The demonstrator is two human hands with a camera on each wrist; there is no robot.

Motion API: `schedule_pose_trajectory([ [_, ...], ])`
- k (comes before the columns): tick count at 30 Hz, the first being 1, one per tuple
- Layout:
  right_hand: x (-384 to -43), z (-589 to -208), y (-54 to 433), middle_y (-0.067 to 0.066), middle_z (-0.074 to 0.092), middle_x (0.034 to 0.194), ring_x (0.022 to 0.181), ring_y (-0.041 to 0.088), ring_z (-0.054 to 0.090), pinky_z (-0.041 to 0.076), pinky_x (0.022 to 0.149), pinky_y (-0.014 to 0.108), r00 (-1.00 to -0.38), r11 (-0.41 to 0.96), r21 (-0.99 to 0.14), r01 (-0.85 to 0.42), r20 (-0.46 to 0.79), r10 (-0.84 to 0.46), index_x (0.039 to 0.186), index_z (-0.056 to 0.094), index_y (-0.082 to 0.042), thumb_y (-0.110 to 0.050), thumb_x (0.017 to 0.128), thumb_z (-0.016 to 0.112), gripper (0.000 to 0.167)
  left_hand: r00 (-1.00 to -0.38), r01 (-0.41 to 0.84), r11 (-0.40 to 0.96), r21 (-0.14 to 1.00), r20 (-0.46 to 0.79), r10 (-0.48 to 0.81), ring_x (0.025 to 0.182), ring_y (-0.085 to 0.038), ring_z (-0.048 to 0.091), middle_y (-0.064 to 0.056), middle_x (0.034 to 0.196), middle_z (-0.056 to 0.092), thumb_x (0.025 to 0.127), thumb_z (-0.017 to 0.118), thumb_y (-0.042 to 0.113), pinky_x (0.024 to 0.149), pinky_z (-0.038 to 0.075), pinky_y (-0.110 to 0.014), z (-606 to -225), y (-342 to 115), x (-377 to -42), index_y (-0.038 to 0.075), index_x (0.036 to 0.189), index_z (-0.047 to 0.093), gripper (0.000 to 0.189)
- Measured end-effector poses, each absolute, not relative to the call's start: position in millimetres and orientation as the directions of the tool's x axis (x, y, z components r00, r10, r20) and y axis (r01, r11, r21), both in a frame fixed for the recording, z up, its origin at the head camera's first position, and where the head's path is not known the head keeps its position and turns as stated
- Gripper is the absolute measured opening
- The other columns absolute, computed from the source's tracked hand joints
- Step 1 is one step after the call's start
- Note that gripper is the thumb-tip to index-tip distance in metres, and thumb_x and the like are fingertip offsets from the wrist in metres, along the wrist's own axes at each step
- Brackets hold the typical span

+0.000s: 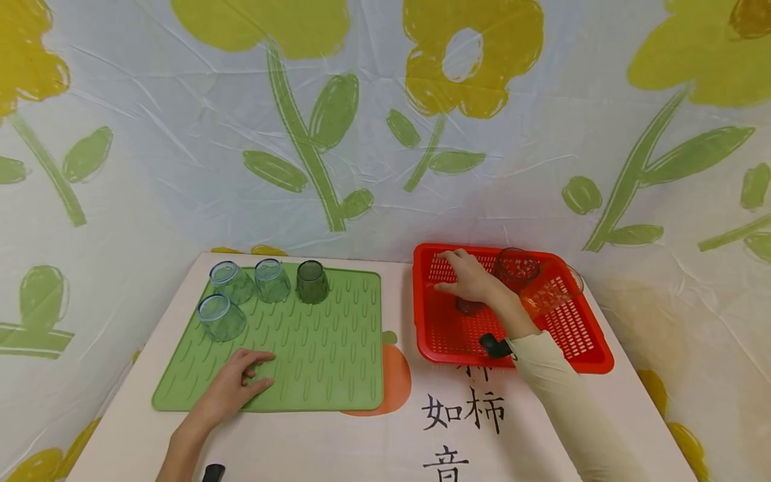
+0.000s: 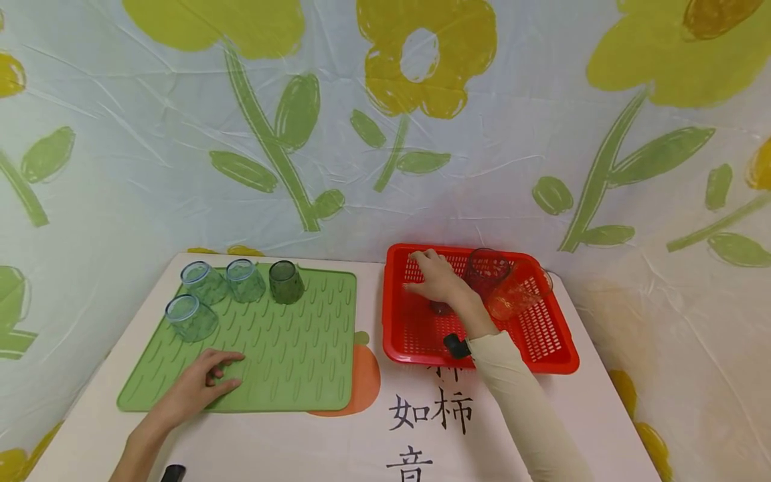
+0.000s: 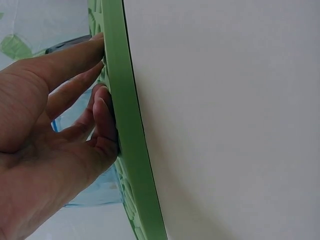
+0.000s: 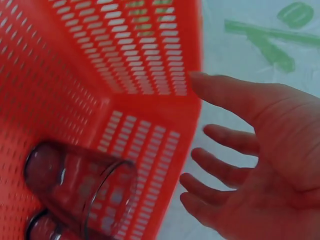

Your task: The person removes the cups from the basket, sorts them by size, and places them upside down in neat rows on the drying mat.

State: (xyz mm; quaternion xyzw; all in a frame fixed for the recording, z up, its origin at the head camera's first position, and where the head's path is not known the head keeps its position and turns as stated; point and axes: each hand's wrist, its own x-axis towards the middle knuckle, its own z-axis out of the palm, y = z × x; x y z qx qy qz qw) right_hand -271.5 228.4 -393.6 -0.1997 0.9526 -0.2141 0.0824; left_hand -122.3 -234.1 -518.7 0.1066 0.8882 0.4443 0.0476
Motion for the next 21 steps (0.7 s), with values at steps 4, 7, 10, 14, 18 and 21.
schedule_pose_trajectory([
  [4, -273.4, -394.8, 238.0, 0.034, 0.042, 0.144, 0.132, 0.052, 0.041, 0.037, 0.11, 0.064, -0.901, 0.87, -0.387, -0.305, -0.179, -0.395, 0.146, 0.045, 0.009, -0.017, 0.093, 0.077, 0.068, -0.972, 0.152, 0.578, 0.802, 0.016, 0.234, 0.081, -0.016, 0.043, -0.011, 0.109, 0.053, 0.089, 0.079, 0.004, 0.065, 0.041, -0.025, -519.6, -234.4, -121.4, -0.001, 0.128, 0.066, 0.042],
  [7, -274.1, -395.8, 242.9, 0.034, 0.037, 0.148, 0.137, 0.053, 0.035, 0.035, 0.111, 0.066, -0.887, 0.894, -0.366, -0.259, -0.277, -0.37, 0.151, 0.04, 0.007, -0.018, 0.092, 0.078, 0.075, -0.972, 0.157, 0.58, 0.8, 0.022, 0.232, 0.081, -0.016, 0.044, -0.011, 0.109, 0.054, 0.089, 0.079, 0.003, 0.065, 0.041, -0.025, -519.7, -234.4, -120.8, -0.001, 0.128, 0.066, 0.042],
  [10, -274.8, -397.4, 245.8, 0.035, 0.032, 0.152, 0.14, 0.055, 0.03, 0.034, 0.112, 0.066, -0.864, 0.908, -0.342, -0.24, -0.351, -0.36, 0.152, 0.037, 0.006, -0.018, 0.091, 0.079, 0.079, -0.972, 0.158, 0.584, 0.796, 0.023, 0.232, 0.08, -0.015, 0.044, -0.011, 0.108, 0.054, 0.089, 0.079, 0.004, 0.065, 0.041, -0.025, -519.4, -234.3, -120.4, -0.001, 0.128, 0.066, 0.041],
  [14, -274.6, -400.0, 247.3, 0.036, 0.029, 0.154, 0.143, 0.058, 0.024, 0.032, 0.112, 0.068, -0.853, 0.92, -0.3, -0.252, -0.379, -0.358, 0.153, 0.037, 0.006, -0.012, 0.09, 0.08, 0.079, -0.973, 0.158, 0.585, 0.795, 0.023, 0.232, 0.08, -0.016, 0.044, -0.011, 0.107, 0.053, 0.089, 0.079, 0.004, 0.065, 0.041, -0.025, -518.3, -233.7, -120.1, -0.001, 0.127, 0.066, 0.041],
  [18, -273.6, -403.7, 246.8, 0.034, 0.03, 0.156, 0.143, 0.055, 0.025, 0.034, 0.112, 0.066, -0.851, 0.937, -0.246, -0.246, -0.409, -0.331, 0.154, 0.039, 0.003, -0.007, 0.088, 0.08, 0.078, -0.973, 0.165, 0.585, 0.794, 0.032, 0.231, 0.08, -0.016, 0.044, -0.011, 0.107, 0.053, 0.089, 0.079, 0.003, 0.065, 0.041, -0.025, -518.1, -233.4, -120.8, -0.002, 0.127, 0.067, 0.04],
  [21, -273.1, -406.0, 246.0, 0.032, 0.031, 0.156, 0.144, 0.052, 0.026, 0.035, 0.112, 0.065, -0.847, 0.948, -0.207, -0.242, -0.431, -0.311, 0.154, 0.041, 0.001, -0.003, 0.087, 0.079, 0.077, -0.973, 0.168, 0.581, 0.796, 0.037, 0.23, 0.08, -0.016, 0.044, -0.011, 0.106, 0.053, 0.089, 0.079, 0.003, 0.065, 0.041, -0.025, -518.4, -233.4, -121.1, -0.002, 0.126, 0.067, 0.04],
])
